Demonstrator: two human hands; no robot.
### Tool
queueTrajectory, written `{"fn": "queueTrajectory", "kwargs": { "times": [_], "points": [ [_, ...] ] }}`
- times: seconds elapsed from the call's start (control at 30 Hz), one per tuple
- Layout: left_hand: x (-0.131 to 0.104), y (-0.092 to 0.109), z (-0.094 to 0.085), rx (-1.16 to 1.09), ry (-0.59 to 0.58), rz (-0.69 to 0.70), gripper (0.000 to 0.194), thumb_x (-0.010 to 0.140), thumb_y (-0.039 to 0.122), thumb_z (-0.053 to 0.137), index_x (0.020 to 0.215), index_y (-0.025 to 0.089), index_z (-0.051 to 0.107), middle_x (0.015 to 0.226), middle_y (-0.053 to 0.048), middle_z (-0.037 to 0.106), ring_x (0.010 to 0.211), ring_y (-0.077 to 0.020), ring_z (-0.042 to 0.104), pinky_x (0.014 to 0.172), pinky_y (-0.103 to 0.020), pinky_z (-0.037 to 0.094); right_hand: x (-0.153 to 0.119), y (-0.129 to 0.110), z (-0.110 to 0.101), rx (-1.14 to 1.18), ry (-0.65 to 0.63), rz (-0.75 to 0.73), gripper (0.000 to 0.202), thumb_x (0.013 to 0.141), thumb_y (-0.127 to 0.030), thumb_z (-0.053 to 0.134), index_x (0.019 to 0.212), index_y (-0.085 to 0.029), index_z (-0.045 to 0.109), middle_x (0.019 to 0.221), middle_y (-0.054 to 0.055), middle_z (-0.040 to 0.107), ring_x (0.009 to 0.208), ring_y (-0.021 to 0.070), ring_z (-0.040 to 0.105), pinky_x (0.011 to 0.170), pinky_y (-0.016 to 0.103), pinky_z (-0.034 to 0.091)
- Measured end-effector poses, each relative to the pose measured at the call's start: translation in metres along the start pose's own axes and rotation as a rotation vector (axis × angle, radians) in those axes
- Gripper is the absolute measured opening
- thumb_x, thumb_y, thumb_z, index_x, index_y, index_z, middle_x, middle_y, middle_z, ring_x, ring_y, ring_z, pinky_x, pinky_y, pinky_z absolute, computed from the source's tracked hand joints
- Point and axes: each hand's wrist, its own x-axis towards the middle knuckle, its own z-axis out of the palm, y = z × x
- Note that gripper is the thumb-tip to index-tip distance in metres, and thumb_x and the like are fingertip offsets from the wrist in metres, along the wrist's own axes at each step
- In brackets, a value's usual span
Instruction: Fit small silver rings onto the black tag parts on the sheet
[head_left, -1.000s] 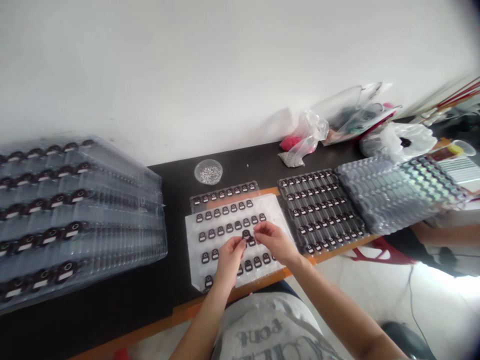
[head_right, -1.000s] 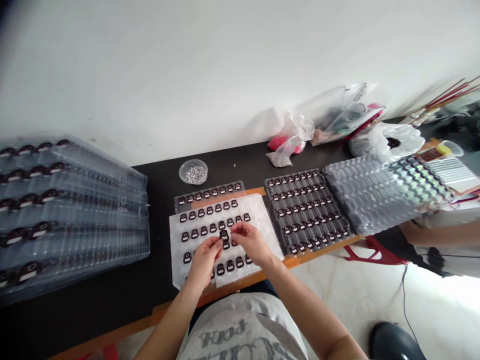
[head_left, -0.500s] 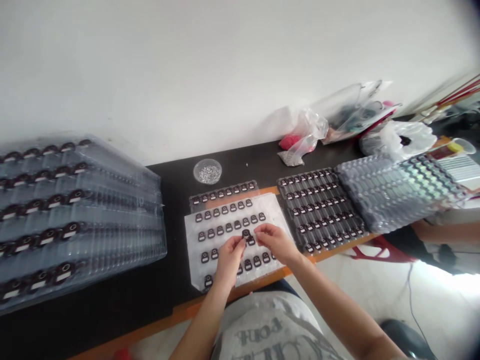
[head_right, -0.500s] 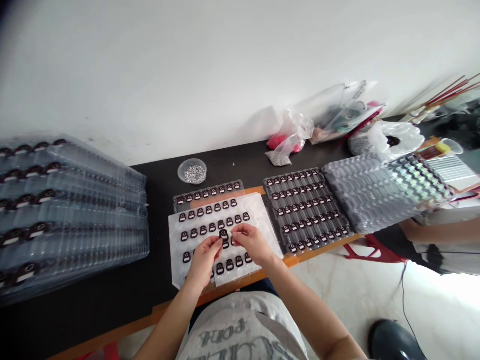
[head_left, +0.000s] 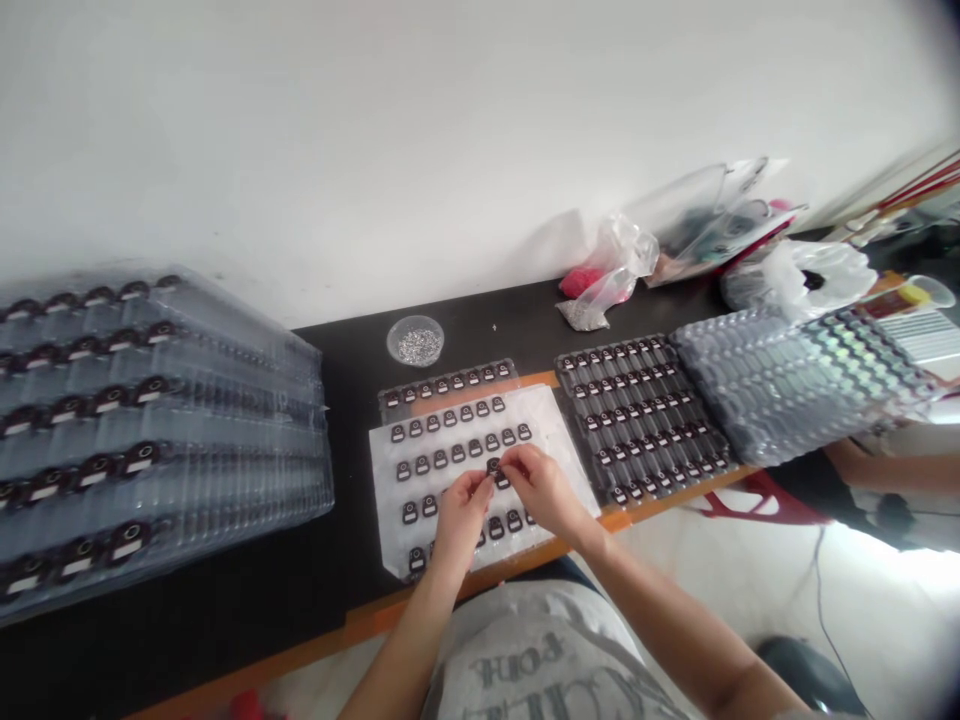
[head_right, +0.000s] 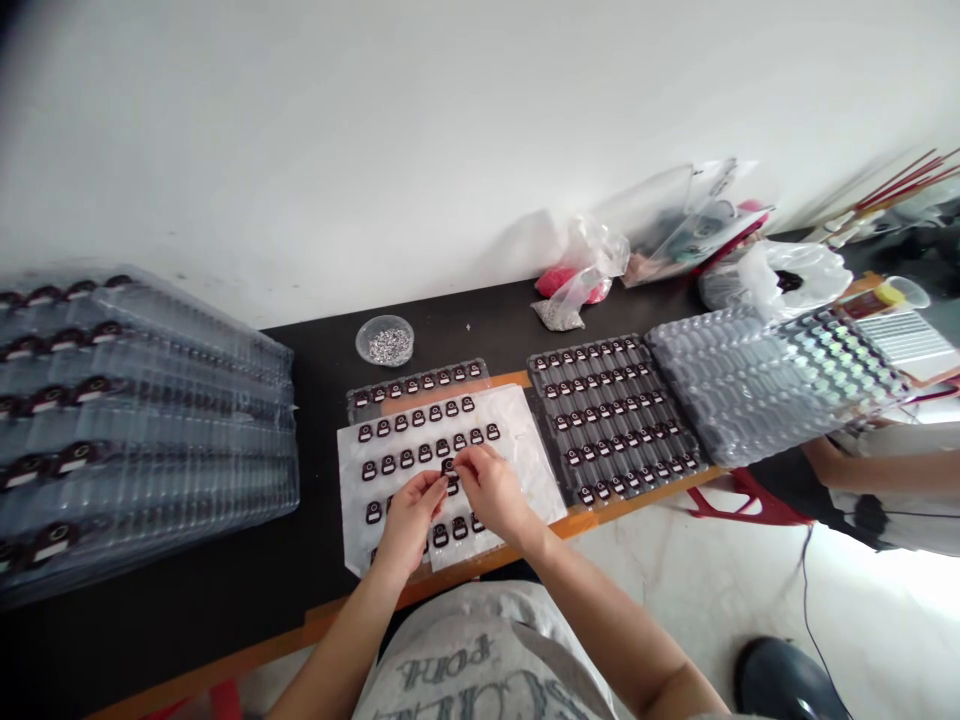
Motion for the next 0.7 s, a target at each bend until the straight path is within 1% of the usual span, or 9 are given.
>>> {"fn": "queueTrajectory", "kwargs": {
  "times": [0.17, 0.3, 0.47, 0.53, 0.6, 0.7],
  "points": [
    [-0.002, 0.0013, -0.0004, -0.003, -0.001, -0.007, 0.02, 0.073, 0.036, 0.059, 0.075, 0.016, 0.057, 0.054, 0.006, 0.045, 0.049, -0.0078, 0.035, 0.046, -0.021, 0.026, -0.002, 0.0014, -0.002, 0.041, 0.024, 0.013, 0.012, 0.083, -0.018, 0.046, 0.082, -0.019, 0.059, 0.081, 0.003, 0.061, 0.077, 0.015, 0.056, 0.071, 0.025, 0.044],
    [-0.0019, 0.0026, -0.0005, 0.002, -0.002, -0.007, 0.02, 0.073, 0.036, 0.059, 0.075, 0.016, 0.058, 0.054, 0.006, 0.044, 0.048, -0.0077, 0.035, 0.046, -0.021, 0.025, -0.0036, 0.0022, -0.0043, 0.115, 0.028, 0.091, 0.011, 0.081, -0.02, 0.048, 0.081, -0.018, 0.059, 0.075, 0.001, 0.061, 0.07, 0.014, 0.055, 0.065, 0.024, 0.044],
    [-0.0004, 0.0028, -0.0001, 0.021, 0.003, -0.008, 0.021, 0.073, 0.037, 0.059, 0.076, 0.016, 0.059, 0.054, 0.006, 0.045, 0.049, -0.008, 0.036, 0.047, -0.021, 0.026, -0.0026, 0.0021, -0.005, 0.275, 0.004, 0.21, 0.009, 0.077, -0.024, 0.053, 0.08, -0.017, 0.059, 0.064, -0.002, 0.057, 0.057, 0.0113, 0.051, 0.056, 0.022, 0.043],
    [-0.0002, 0.0029, 0.0001, 0.021, 0.0, -0.007, 0.021, 0.073, 0.037, 0.059, 0.076, 0.017, 0.058, 0.054, 0.006, 0.045, 0.049, -0.008, 0.036, 0.047, -0.021, 0.026, -0.002, 0.0037, -0.0038, 0.303, -0.003, 0.237, 0.009, 0.077, -0.025, 0.054, 0.079, -0.017, 0.058, 0.062, -0.003, 0.056, 0.055, 0.0109, 0.05, 0.054, 0.022, 0.043],
    [-0.0006, 0.003, 0.0004, 0.025, -0.005, -0.001, 0.02, 0.074, 0.037, 0.058, 0.076, 0.017, 0.058, 0.054, 0.006, 0.044, 0.049, -0.008, 0.035, 0.046, -0.022, 0.026, -0.0017, 0.006, -0.0018, 0.278, 0.011, 0.214, 0.009, 0.078, -0.024, 0.053, 0.08, -0.018, 0.058, 0.064, -0.002, 0.057, 0.057, 0.0114, 0.051, 0.056, 0.023, 0.043],
    [-0.0017, 0.003, 0.0008, 0.033, -0.005, 0.009, 0.02, 0.074, 0.036, 0.058, 0.075, 0.016, 0.057, 0.054, 0.005, 0.045, 0.049, -0.0081, 0.036, 0.046, -0.022, 0.026, -0.0017, 0.0081, 0.0013, 0.185, 0.059, 0.1, 0.008, 0.08, -0.021, 0.051, 0.08, -0.018, 0.058, 0.073, 0.001, 0.059, 0.067, 0.0133, 0.055, 0.063, 0.024, 0.045]
  ]
}}
